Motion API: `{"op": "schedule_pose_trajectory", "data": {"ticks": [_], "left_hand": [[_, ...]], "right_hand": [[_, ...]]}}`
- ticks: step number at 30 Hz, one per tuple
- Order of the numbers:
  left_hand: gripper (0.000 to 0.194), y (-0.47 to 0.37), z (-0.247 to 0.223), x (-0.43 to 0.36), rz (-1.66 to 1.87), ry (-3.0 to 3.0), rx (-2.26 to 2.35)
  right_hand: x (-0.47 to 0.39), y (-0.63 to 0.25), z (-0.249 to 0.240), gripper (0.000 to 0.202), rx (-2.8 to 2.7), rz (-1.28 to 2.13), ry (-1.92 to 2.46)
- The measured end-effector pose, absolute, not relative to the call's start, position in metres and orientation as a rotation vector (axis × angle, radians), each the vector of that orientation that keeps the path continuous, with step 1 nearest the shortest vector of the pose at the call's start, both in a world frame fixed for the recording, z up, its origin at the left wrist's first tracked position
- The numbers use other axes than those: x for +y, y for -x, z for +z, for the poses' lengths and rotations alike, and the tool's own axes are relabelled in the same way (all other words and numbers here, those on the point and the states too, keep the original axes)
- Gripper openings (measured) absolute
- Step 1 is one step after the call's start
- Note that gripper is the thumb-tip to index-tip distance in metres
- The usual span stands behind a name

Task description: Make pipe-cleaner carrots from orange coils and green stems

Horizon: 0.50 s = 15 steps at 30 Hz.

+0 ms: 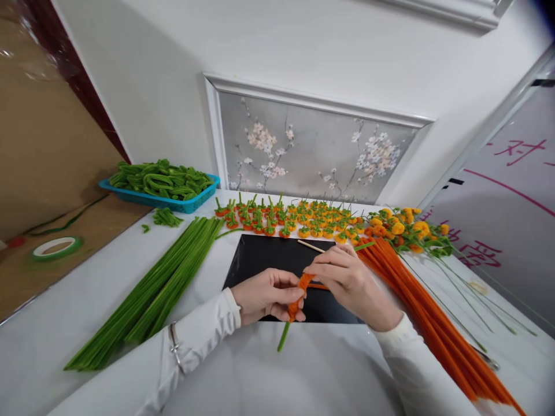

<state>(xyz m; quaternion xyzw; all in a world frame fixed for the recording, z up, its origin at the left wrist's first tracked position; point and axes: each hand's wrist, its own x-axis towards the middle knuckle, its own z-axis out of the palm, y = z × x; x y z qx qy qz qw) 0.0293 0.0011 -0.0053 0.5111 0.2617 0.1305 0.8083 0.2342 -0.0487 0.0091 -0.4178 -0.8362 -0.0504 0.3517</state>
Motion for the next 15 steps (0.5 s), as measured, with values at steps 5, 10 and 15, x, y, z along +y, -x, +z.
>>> {"op": "schedule_pose_trajectory", "data": {"ticks": [5, 10, 15], "left_hand": [[0.028, -0.031, -0.009, 0.001, 0.332, -1.064, 0.552], [0.033, -0.031, -0.003, 0.001, 0.348, -1.026, 0.615], [0.037, -0.031, 0.004, -0.001, 0.32, -1.059, 0.644]], "right_hand": [[-0.049, -0.232, 0.011, 0.018, -2.15, -0.086, 1.089], [-0.049, -0.236, 0.013, 0.018, -2.148, -0.104, 1.112], [-0.049, -0.236, 0.013, 0.018, -2.165, -0.116, 1.133]]}}
